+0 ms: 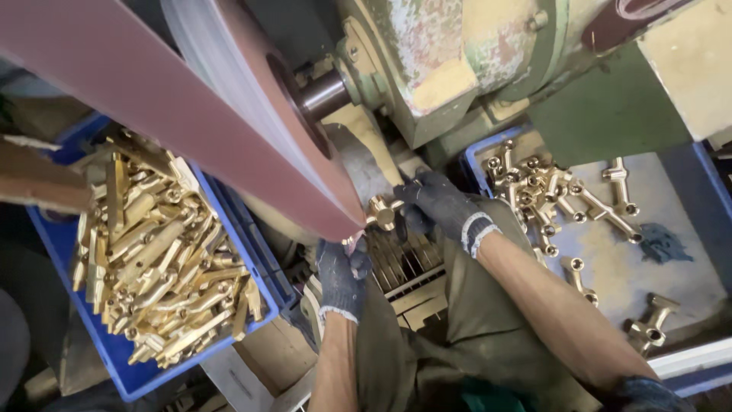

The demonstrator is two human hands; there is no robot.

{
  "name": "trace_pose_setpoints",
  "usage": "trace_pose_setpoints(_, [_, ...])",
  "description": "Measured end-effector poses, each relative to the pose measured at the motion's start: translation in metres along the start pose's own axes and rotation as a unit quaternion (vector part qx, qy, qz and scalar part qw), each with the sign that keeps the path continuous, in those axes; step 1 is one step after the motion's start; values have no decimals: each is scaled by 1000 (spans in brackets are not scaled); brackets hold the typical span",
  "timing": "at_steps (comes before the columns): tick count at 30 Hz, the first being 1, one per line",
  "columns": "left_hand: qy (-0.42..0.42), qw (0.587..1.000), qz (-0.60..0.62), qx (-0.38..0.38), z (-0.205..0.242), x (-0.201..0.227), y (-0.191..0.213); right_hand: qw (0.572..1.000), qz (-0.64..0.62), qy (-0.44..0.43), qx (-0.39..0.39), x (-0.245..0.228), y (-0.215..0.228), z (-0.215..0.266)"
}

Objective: The person repeatedly picks up brass-colored metal parts from a blue bin and presses them against a moving belt sander to smooth their surfaces. After each part is sanded, it is placed into a second bin to the right.

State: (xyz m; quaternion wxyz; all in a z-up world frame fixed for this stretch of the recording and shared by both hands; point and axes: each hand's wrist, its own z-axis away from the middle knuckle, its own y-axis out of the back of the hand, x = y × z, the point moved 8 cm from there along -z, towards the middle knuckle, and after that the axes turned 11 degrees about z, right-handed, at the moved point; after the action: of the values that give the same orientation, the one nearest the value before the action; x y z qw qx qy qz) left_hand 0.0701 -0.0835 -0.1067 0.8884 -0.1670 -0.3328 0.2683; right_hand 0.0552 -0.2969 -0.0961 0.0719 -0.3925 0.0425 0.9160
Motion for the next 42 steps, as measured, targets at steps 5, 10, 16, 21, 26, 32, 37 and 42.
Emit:
trace_pose_setpoints(5, [-61,997,-38,-37,30,19,-1,994,45,96,-6,-15,-3,33])
trace_pose_setpoints(10, [-154,979,-124,-44,73,50,-21,904,133,406,31,-53,-7,83])
trace_pose_setpoints(16, [-133,989,-63,-15,64,43,-21,856,248,443,94,-70,-4,87])
trace_pose_setpoints(21, [-67,997,-36,-28,21,18,-3,982,145,118,21,-31,-5,38])
trace_pose_setpoints(26, [13,1000,18,-15,7,6,10,997,80,17,3,-4,-4,7])
trace_pose_setpoints(32, [-72,966,-237,-79,88,47,-1,971,116,205,-34,-34,-8,95])
trace_pose_setpoints(37, [-164,943,-251,-142,155,38,25,708,412,544,184,-81,-28,225])
trace_pose_setpoints(42, [-339,867,-295,-214,157,58,38,730,562,349,171,-65,-43,192])
